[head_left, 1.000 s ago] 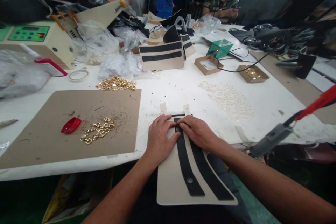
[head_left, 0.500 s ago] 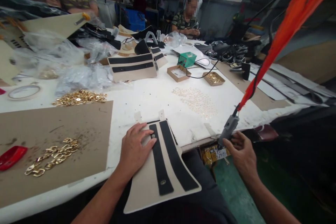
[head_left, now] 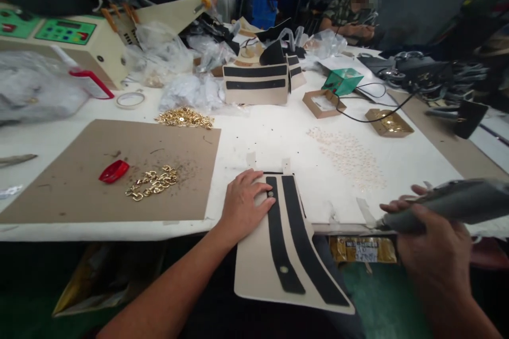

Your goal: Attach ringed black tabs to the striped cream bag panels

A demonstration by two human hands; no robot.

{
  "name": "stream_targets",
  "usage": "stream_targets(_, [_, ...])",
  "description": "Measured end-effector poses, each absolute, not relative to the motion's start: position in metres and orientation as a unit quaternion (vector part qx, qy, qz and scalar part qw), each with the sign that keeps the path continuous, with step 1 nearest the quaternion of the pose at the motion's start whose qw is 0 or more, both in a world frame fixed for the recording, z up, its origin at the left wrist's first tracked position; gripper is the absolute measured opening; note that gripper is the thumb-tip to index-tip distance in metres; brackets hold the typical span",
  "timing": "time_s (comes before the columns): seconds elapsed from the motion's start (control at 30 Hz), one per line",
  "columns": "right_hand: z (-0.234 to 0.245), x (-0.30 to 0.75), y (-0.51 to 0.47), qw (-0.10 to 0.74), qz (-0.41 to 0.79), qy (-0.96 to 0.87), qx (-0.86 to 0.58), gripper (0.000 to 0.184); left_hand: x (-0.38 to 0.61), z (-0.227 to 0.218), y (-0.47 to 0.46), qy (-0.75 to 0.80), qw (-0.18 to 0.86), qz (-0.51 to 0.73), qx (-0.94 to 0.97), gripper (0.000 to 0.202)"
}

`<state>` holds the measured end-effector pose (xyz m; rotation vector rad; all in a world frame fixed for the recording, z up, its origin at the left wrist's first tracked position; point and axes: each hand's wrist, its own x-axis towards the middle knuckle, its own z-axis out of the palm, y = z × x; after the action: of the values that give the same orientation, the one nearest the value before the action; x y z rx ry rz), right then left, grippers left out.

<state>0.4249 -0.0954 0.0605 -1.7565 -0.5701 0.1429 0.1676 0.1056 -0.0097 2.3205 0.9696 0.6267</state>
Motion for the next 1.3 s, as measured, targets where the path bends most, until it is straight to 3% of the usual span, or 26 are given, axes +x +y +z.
stream_targets(0.1, [0.081, 0.388, -0.036, 0.729, 0.235, -0.257, -0.589, 0.026, 0.168, -0.008, 0.105, 0.364, 0.274, 0.231, 0.860, 0.021])
stream_targets(0.23, [0.079, 0.343, 0.031, 0.731, 0.334, -0.362, -0.472, 0.031, 0.168, -0.008, 0.104, 0.362, 0.269, 0.230, 0.862, 0.021])
stream_targets(0.47, [0.044, 0.324, 0.068, 0.663, 0.332, -0.430, -0.515, 0.035, 0.168, -0.007, 0.106, 0.363, 0.275, 0.225, 0.861, 0.023])
stream_targets(0.83, [0.037, 0.323, 0.071, 0.646, 0.311, -0.443, -0.539, 0.037, 0.168, -0.005, 0.106, 0.357, 0.282, 0.218, 0.863, 0.019])
stream_targets(1.3, [0.040, 0.329, 0.074, 0.569, 0.375, -0.552, -0.480, 0.019, 0.169, -0.011, 0.105, 0.358, 0.294, 0.233, 0.855, 0.019])
